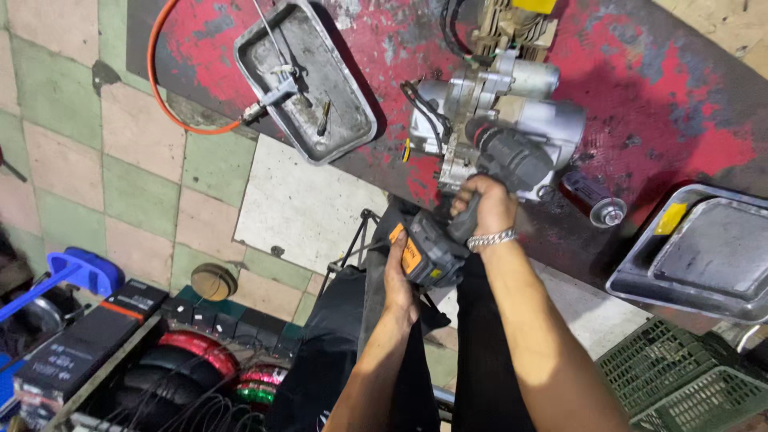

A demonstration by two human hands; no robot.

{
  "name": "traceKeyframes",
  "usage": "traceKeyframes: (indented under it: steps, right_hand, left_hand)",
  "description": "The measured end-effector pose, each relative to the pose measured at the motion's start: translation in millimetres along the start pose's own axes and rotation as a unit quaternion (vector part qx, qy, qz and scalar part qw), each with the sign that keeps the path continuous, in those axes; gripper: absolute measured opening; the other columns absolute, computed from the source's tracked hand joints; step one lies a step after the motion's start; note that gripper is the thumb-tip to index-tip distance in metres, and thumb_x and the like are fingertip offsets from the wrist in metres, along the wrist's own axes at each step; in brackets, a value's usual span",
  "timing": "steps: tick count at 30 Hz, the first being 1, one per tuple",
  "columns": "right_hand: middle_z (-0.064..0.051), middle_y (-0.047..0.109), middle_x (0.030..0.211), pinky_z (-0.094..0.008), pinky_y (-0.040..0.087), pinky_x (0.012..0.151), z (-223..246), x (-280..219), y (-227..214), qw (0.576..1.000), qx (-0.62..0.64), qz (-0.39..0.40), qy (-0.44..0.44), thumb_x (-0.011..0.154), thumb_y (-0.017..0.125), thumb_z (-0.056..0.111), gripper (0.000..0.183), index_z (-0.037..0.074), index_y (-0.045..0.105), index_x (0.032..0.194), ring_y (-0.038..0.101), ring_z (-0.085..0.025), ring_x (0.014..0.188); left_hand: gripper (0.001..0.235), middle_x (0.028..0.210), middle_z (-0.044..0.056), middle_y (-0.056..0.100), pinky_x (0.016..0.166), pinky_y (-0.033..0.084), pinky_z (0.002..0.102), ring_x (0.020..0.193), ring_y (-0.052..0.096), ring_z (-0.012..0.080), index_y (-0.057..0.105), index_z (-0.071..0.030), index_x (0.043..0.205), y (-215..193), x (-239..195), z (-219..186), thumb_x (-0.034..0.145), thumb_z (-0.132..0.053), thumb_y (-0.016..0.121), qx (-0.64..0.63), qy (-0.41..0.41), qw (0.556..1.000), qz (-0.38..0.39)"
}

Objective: The person works on a disassembled engine block placed on a low table. They use a screwdriver to manipulate internal components, spray lubricant into the engine, and use a pneumatic air gun to blow out debris. They also use a cordless impact driver to remove bolts from the engine casing.

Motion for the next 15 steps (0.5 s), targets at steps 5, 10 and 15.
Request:
traceKeyframes:
  steps: [5, 10, 15]
  right_hand:
    - [-0.009, 0.05, 0.063, -0.038, 0.044, 0.048, -7, 1, -7, 0.999, 0.031, -0.03, -0.008, 0.081, 0.058, 0.007, 0.009, 0.002, 0.054, 0.074, 0.05, -0.022, 0.05]
    - [-0.005, 0.05, 0.065, -0.035, 0.044, 0.054, -4, 26, -17, 0.995, 0.081, 0.014, 0.053, 0.082, 0.059, 0.009, 0.01, 0.007, 0.052, 0.076, 0.049, -0.019, 0.054]
    - [-0.005, 0.049, 0.065, -0.036, 0.044, 0.054, -3, 25, -9, 0.998, 0.053, 0.022, 0.03, 0.08, 0.058, 0.01, 0.008, 0.007, 0.052, 0.075, 0.048, -0.02, 0.054]
  left_hand:
    - [0.073, 0.134, 0.012, 0.066, 0.105, 0.047, 0.048, 0.124, 0.062, 0.0263, 0.058, -0.01, 0.139, -7, 13, -7, 0.086, -0.06, 0.061, 0.027, 0.019, 0.999, 0.019]
    - [0.094, 0.15, 0.016, 0.052, 0.117, 0.036, 0.051, 0.139, 0.05, 0.0288, 0.029, -0.006, 0.156, -6, 29, -10, 0.086, -0.06, 0.066, 0.095, 0.039, 0.994, -0.042]
    - [0.093, 0.142, 0.018, 0.057, 0.112, 0.042, 0.052, 0.133, 0.055, 0.031, 0.039, -0.005, 0.149, 2, 25, -20, 0.081, -0.06, 0.067, 0.047, 0.05, 0.998, 0.0]
Point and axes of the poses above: each hand's wrist, its own x-axis towards the middle knuckle, its own y-axis out of the palm, z = x × y, the point moved 4 cm from there along x, towards the middle knuckle
